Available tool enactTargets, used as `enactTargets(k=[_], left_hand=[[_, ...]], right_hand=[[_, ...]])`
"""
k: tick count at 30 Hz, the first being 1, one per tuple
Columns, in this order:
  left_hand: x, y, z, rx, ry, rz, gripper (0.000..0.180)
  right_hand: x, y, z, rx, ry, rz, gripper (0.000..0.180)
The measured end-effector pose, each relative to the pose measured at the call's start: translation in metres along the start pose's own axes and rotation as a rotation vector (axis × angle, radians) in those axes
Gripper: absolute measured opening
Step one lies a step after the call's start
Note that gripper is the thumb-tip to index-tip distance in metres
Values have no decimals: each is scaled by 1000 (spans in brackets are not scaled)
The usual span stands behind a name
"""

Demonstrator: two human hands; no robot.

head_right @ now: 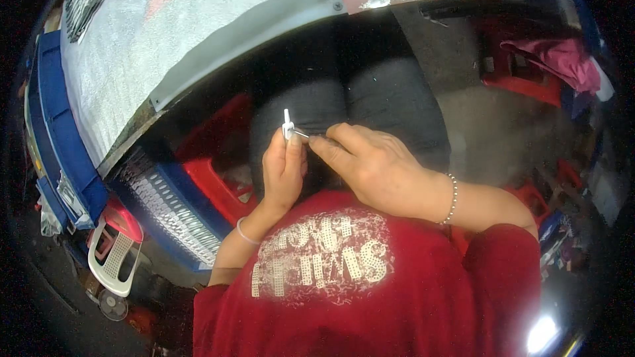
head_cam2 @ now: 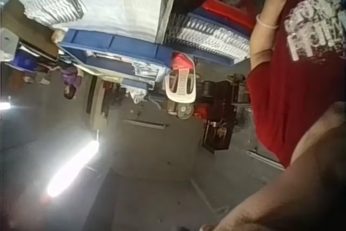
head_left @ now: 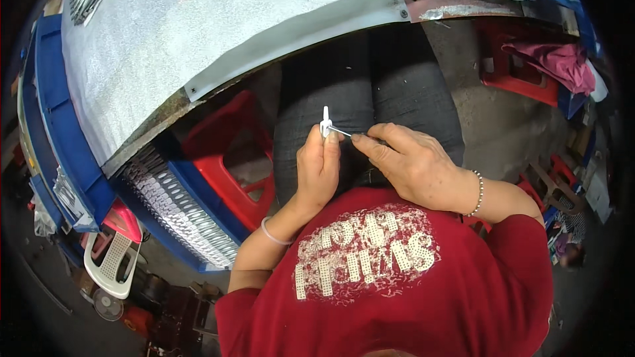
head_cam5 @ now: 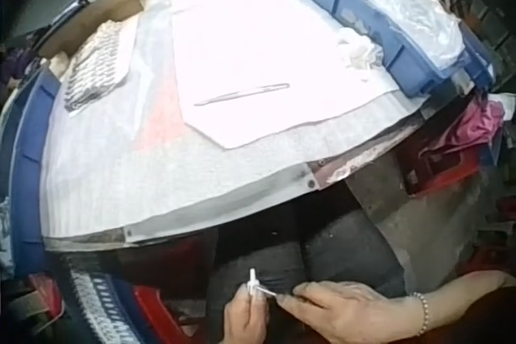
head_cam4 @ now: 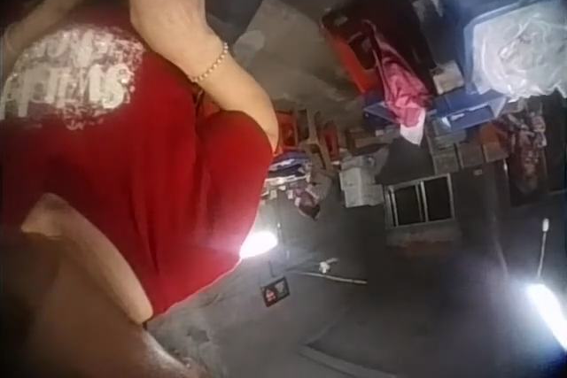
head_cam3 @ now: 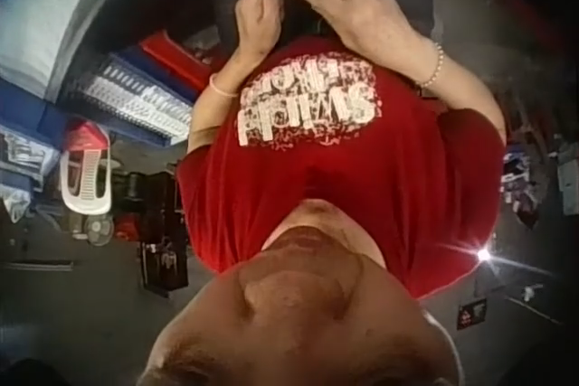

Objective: Manually assemble small hardware components using a hand tool and cleaning them with a cloth.

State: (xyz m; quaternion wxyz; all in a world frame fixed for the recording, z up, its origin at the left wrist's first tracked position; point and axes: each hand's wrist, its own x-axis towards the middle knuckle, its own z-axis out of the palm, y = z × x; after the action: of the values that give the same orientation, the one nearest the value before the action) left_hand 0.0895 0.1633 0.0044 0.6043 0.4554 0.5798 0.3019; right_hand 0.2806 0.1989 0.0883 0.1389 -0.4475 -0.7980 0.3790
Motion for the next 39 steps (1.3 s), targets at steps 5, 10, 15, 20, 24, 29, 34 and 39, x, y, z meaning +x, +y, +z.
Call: enactTargets(k=[5,10,15,20,24,29,34,39], left_hand=[[0,-2,3,42,9,-7,15],[0,-3,4,344,62,155,12],[4,-1,4,412,58,194,10],[2,-5,-2,255,56,192,12],[5,-9,0,334,93,196,11],[12,-3,1,417,62,173,11],[7,-4,3,173,65,118,12],[0,3,-2,-208,-21,-131,18]], right_hand=[[4,8,0,210,28,57,36],[7,0,10,-96,-54,41,31],[14,12,15,328,87,226,25],[33,-11,-4,-657,-250,-321,44],[35,-3,2,-323,-232,-50,44],[26,20,10,99,-122,193,40],[21,13,-4,214,-158,224,35],[-1,0,-8,130,-57,146,39]])
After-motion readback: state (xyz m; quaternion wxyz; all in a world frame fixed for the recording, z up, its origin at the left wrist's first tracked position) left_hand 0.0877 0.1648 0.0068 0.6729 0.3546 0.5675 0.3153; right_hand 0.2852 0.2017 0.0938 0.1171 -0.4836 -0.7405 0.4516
